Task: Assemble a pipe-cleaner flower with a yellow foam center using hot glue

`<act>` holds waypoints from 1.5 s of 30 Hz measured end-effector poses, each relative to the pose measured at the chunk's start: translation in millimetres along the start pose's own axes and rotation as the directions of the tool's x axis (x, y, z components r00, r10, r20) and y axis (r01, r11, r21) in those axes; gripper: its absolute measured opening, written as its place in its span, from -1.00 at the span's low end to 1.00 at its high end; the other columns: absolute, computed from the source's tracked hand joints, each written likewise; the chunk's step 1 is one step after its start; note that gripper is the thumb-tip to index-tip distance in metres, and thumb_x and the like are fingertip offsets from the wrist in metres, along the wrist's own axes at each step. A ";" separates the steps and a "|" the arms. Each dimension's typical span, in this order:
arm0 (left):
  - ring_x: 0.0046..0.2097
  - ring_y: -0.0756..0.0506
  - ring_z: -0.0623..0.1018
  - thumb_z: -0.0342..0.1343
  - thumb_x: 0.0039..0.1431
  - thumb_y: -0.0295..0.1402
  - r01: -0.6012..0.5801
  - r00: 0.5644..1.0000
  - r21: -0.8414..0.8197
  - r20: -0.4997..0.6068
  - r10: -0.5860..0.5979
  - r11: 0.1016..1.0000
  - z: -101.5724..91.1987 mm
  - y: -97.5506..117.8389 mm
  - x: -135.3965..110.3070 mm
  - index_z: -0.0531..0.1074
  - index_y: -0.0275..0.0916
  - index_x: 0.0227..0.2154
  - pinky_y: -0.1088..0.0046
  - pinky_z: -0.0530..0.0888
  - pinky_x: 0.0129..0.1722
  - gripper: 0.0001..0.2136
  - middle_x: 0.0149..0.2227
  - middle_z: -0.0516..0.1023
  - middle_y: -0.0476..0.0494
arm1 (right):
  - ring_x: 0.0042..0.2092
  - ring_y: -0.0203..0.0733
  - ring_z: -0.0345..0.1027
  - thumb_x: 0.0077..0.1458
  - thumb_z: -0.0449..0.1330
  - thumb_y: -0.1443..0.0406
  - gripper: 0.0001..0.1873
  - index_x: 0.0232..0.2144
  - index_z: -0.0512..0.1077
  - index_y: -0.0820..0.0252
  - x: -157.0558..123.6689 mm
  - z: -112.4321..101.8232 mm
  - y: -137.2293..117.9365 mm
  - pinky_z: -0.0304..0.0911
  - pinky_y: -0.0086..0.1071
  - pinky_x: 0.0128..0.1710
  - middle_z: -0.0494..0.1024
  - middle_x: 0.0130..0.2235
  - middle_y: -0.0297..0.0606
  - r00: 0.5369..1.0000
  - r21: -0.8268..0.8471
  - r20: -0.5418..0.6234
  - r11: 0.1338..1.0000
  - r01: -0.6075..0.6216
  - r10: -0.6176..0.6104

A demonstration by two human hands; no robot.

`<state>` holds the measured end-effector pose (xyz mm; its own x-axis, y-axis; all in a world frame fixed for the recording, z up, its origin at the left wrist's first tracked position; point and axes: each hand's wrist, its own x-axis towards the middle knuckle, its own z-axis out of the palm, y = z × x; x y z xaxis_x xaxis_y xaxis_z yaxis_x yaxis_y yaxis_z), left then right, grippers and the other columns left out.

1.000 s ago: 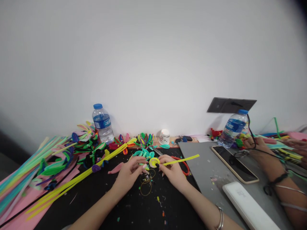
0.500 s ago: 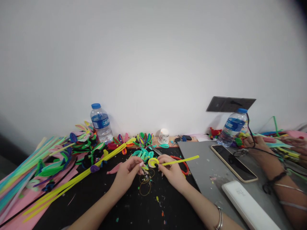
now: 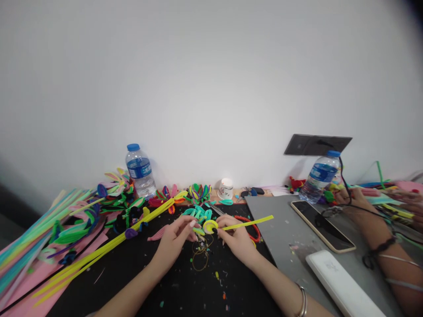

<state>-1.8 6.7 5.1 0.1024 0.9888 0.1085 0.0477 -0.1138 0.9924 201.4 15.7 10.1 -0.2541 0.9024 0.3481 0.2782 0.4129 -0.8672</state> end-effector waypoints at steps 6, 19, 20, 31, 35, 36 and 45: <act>-0.34 -0.09 0.56 0.24 -0.02 -0.32 -0.033 0.995 0.023 0.091 0.031 0.999 4.7 -5.2 -3.9 0.41 -0.24 -0.13 0.36 0.53 -0.32 -0.65 -0.20 0.56 -0.20 | -0.28 -0.16 0.38 0.04 0.19 0.34 -0.85 -0.55 0.42 0.16 -2.7 2.8 -0.6 0.26 -0.34 -0.23 0.46 -0.39 -0.26 0.997 -0.030 0.063 0.998 0.053 -0.051; -0.45 -0.05 0.48 0.19 0.01 -0.35 -0.216 0.975 0.327 0.114 0.188 0.920 6.5 -1.9 -10.7 0.51 -0.20 -0.16 0.47 0.46 -0.46 -0.73 -0.39 0.56 -0.10 | -0.38 -0.25 0.29 0.08 0.17 0.40 -0.83 -0.54 0.42 0.18 -7.6 7.9 -2.6 0.16 -0.42 -0.39 0.38 -0.45 -0.34 0.989 -0.162 0.136 0.984 0.080 -0.058; -0.46 -0.04 0.47 0.19 0.01 -0.35 -0.219 0.975 0.331 0.118 0.190 0.918 6.7 -1.7 -10.6 0.51 -0.20 -0.16 0.48 0.45 -0.47 -0.72 -0.39 0.56 -0.09 | -0.39 -0.25 0.29 0.08 0.17 0.40 -0.83 -0.54 0.41 0.18 -7.7 7.9 -2.8 0.15 -0.42 -0.39 0.38 -0.45 -0.35 0.988 -0.170 0.137 0.982 0.088 -0.065; -0.32 -0.12 0.55 0.15 0.09 -0.34 -0.259 0.963 0.375 0.172 0.208 0.890 2.6 -3.6 -9.4 0.53 -0.18 -0.21 0.40 0.48 -0.32 -0.80 -0.26 0.61 -0.16 | -0.38 -0.25 0.31 -0.02 0.21 0.47 -0.85 -0.55 0.44 0.18 -8.4 8.5 -2.7 0.15 -0.42 -0.38 0.39 -0.46 -0.36 0.988 -0.120 0.156 0.993 0.020 -0.001; -0.39 -0.10 0.53 0.13 0.10 -0.32 -0.181 0.978 0.285 0.155 0.141 0.941 4.3 -6.5 -8.9 0.50 -0.20 -0.21 0.41 0.47 -0.37 -0.80 -0.38 0.57 -0.12 | -0.43 -0.29 0.26 -0.06 0.22 0.43 -0.89 -0.57 0.44 0.19 -6.5 7.9 -1.7 0.12 -0.46 -0.44 0.37 -0.47 -0.38 0.981 -0.032 0.161 0.994 -0.100 0.104; -0.42 -0.08 0.51 0.13 0.10 -0.32 -0.148 0.982 0.238 0.149 0.115 0.960 5.0 -7.8 -8.7 0.49 -0.21 -0.20 0.42 0.46 -0.40 -0.80 -0.43 0.55 -0.09 | -0.44 -0.31 0.25 -0.06 0.22 0.42 -0.91 -0.56 0.44 0.19 -6.1 7.7 -1.0 0.11 -0.46 -0.46 0.37 -0.47 -0.38 0.978 -0.015 0.166 0.992 -0.128 0.128; -0.41 -0.04 0.50 0.19 0.04 -0.34 -0.041 0.986 0.066 0.166 0.030 0.997 6.0 -9.0 -6.8 0.41 -0.24 -0.14 0.47 0.43 -0.44 -0.71 -0.35 0.51 -0.08 | -0.48 -0.37 0.18 -0.05 0.20 0.41 -0.93 -0.53 0.43 0.23 -6.8 7.9 4.7 0.04 -0.50 -0.51 0.33 -0.48 -0.41 0.973 -0.031 0.188 0.991 -0.131 0.135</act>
<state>3.1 0.4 -5.0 0.2669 0.9554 0.1267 0.1086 -0.1604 0.9811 197.1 10.6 0.9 -0.3842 0.9102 0.1549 0.3381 0.2948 -0.8938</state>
